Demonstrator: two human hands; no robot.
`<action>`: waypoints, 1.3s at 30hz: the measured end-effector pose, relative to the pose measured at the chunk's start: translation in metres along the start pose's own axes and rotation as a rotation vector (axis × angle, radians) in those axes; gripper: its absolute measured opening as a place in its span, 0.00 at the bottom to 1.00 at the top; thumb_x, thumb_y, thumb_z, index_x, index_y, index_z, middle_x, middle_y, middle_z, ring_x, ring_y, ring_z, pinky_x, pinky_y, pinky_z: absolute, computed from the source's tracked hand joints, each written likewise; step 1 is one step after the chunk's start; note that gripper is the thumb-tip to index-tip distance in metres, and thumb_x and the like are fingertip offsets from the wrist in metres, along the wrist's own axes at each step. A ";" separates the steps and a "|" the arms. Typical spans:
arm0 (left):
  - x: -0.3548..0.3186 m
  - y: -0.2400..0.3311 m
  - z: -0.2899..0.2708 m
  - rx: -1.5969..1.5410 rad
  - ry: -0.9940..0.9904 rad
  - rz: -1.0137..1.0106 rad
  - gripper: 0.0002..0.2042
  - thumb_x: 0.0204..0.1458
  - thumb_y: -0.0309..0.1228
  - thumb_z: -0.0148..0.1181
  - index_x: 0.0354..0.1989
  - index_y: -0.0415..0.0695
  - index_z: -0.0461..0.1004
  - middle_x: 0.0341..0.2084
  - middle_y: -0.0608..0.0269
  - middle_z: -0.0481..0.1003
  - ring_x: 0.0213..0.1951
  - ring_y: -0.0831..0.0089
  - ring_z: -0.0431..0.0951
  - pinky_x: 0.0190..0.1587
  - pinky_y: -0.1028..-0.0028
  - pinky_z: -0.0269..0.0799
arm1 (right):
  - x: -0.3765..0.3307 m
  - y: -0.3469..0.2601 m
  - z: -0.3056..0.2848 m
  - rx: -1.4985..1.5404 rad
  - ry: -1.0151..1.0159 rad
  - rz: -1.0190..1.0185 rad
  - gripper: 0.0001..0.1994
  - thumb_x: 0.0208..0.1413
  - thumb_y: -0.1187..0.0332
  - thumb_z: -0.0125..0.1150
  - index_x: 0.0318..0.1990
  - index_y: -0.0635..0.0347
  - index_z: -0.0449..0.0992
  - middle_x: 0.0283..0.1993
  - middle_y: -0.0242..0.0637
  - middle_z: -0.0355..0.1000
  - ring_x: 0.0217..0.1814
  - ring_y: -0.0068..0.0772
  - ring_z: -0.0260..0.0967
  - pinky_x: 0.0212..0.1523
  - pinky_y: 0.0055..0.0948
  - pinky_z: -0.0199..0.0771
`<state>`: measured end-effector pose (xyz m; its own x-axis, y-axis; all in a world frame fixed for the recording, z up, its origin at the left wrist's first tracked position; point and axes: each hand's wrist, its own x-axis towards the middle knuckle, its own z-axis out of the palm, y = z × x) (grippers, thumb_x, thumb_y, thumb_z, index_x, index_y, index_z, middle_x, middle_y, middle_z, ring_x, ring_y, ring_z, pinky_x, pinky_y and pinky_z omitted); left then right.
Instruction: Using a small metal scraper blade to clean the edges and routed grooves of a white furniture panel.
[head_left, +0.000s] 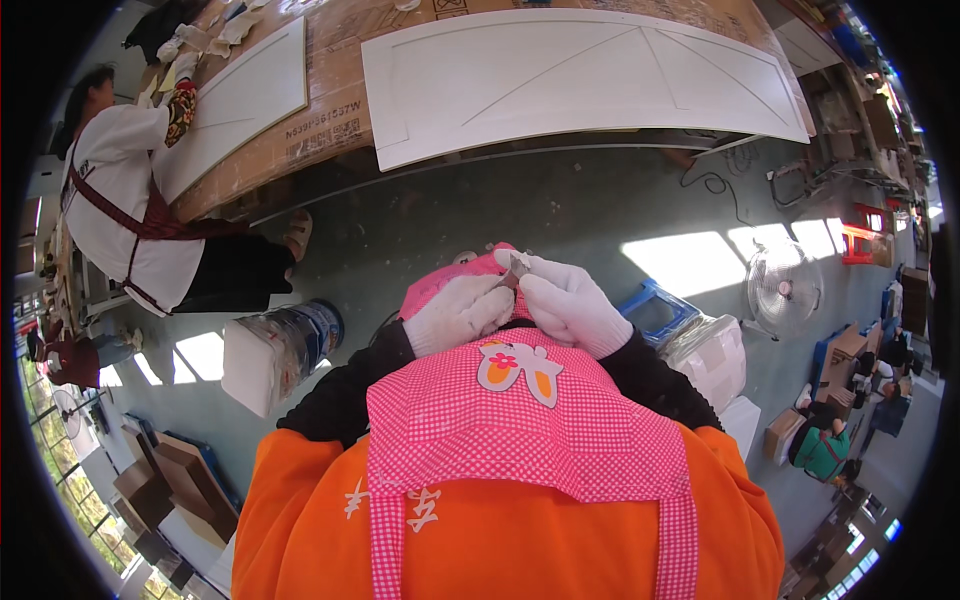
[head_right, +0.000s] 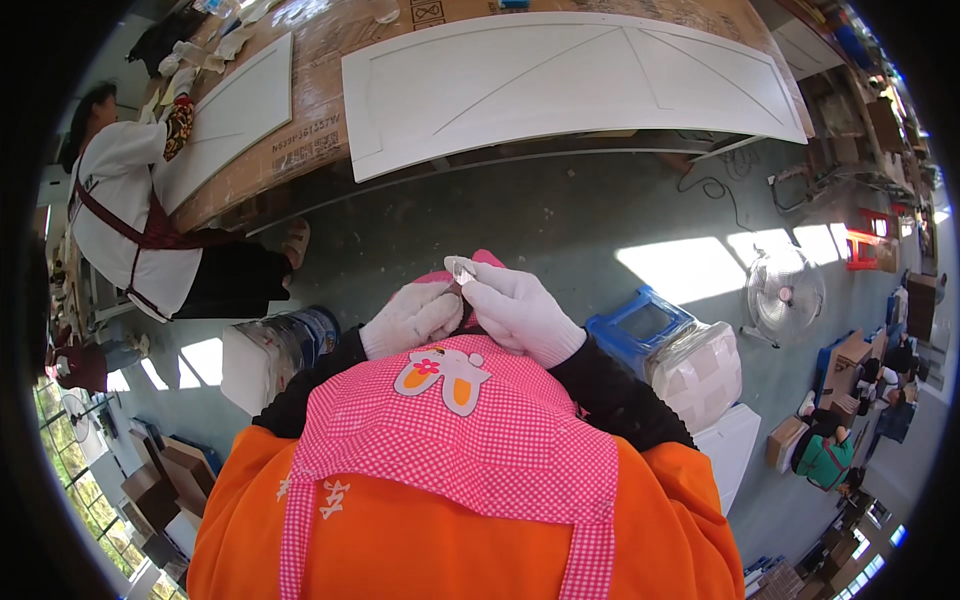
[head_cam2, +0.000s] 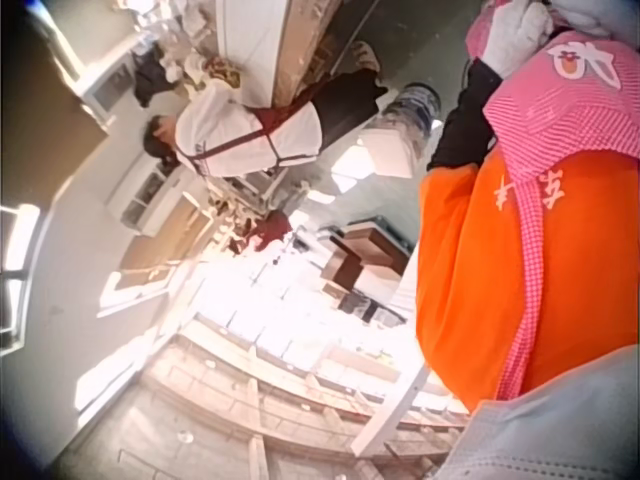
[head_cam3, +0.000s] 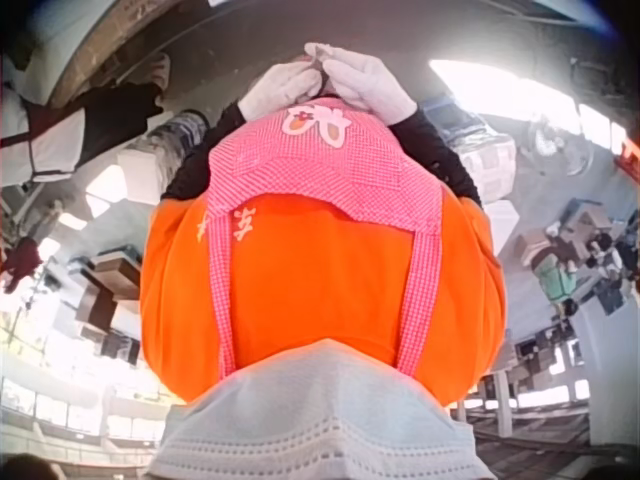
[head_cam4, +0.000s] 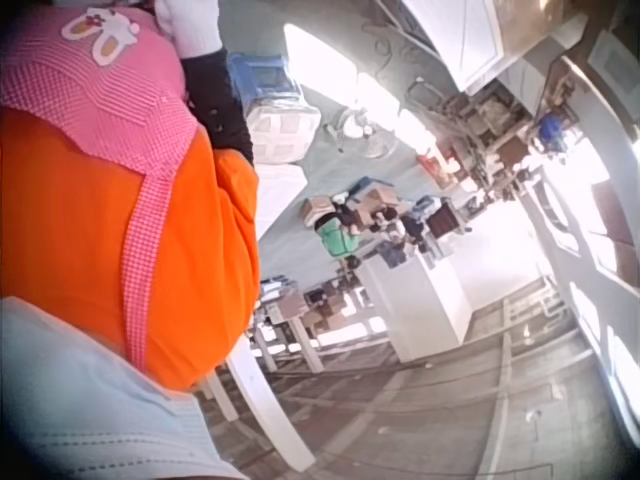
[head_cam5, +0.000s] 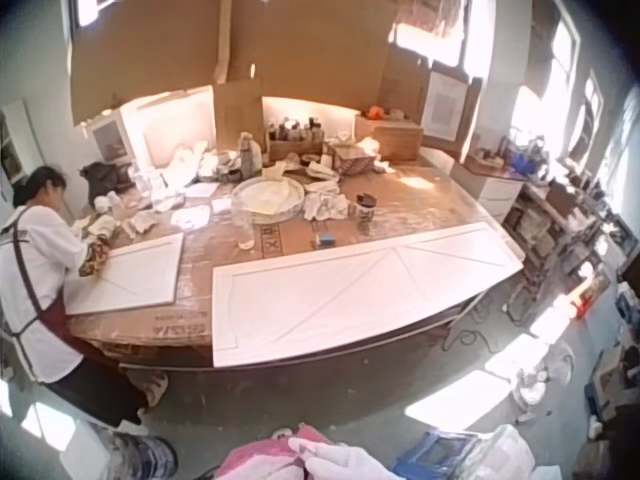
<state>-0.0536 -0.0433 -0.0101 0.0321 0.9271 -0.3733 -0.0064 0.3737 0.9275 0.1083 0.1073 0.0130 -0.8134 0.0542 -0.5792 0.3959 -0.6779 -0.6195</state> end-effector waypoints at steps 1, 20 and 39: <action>0.000 0.003 0.004 -0.052 0.035 -0.038 0.18 0.67 0.44 0.45 0.33 0.42 0.70 0.23 0.71 0.67 0.25 0.79 0.63 0.28 0.75 0.60 | 0.001 -0.003 0.002 0.001 0.001 -0.001 0.23 0.71 0.60 0.52 0.69 0.59 0.67 0.19 0.16 0.56 0.17 0.09 0.48 0.17 0.15 0.48; 0.006 -0.027 -0.005 0.592 0.026 0.449 0.12 0.62 0.37 0.52 0.29 0.43 0.70 0.24 0.70 0.66 0.26 0.78 0.64 0.29 0.75 0.60 | 0.008 0.000 0.004 -0.010 0.045 0.007 0.21 0.70 0.63 0.53 0.66 0.62 0.71 0.20 0.17 0.59 0.16 0.09 0.50 0.16 0.16 0.47; 0.008 -0.001 -0.029 -0.111 -0.071 -0.105 0.18 0.65 0.41 0.48 0.33 0.37 0.73 0.24 0.63 0.73 0.27 0.73 0.71 0.33 0.72 0.67 | 0.034 -0.020 0.009 -0.127 -0.066 0.151 0.27 0.68 0.65 0.55 0.73 0.60 0.62 0.24 0.18 0.62 0.18 0.08 0.49 0.18 0.15 0.48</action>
<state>-0.0826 -0.0357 -0.0150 0.1088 0.8801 -0.4622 -0.1099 0.4728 0.8743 0.0691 0.1155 0.0107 -0.7654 -0.0918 -0.6370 0.5624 -0.5764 -0.5928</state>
